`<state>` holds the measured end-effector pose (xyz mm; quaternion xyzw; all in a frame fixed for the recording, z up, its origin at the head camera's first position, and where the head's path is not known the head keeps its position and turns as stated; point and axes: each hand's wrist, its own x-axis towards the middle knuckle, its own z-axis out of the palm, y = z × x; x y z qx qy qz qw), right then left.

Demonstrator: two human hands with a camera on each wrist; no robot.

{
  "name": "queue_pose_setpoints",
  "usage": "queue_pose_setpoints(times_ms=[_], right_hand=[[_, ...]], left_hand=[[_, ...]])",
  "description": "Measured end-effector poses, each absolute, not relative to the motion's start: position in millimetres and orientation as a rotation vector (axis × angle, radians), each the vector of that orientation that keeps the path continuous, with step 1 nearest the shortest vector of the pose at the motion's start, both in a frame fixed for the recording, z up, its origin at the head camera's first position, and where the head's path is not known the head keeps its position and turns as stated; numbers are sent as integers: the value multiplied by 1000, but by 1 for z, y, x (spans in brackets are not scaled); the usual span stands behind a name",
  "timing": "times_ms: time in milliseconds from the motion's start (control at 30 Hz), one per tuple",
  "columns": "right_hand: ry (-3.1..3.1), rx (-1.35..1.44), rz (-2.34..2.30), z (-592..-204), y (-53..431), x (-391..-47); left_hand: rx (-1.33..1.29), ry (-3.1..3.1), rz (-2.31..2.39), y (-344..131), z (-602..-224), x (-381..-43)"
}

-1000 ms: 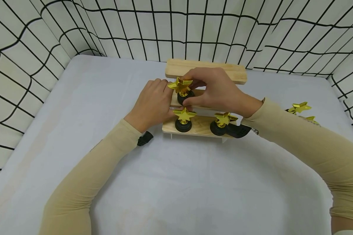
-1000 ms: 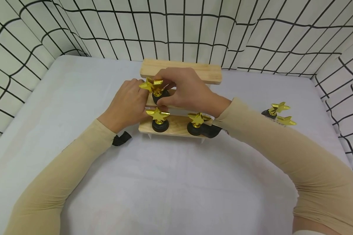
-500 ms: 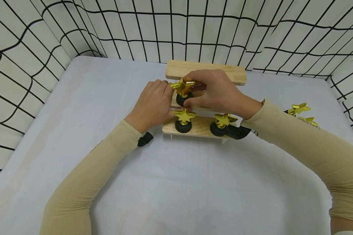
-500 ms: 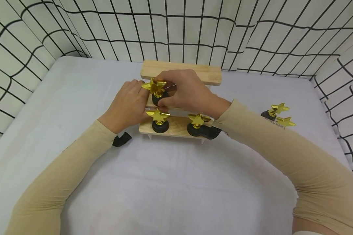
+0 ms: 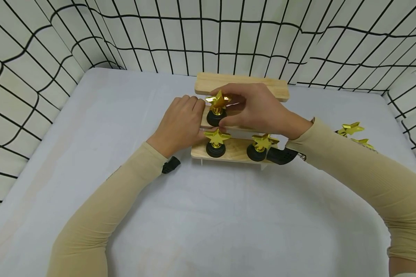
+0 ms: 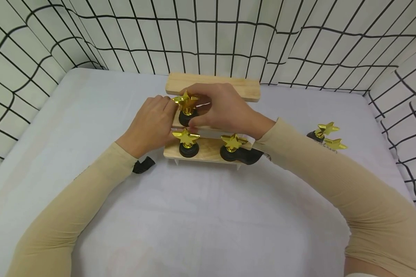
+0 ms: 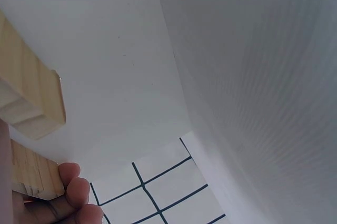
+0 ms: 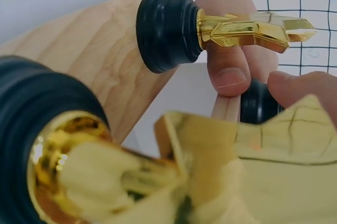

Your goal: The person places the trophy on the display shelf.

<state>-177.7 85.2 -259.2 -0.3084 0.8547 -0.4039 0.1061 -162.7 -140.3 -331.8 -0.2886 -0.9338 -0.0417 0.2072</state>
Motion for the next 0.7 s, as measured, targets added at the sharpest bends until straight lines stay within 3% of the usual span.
queue_pose_setpoints(times_ms=[700], right_hand=[[2595, -927, -1189, -253, 103, -174]], left_hand=[[-826, -2647, -175, -142, -330, -164]])
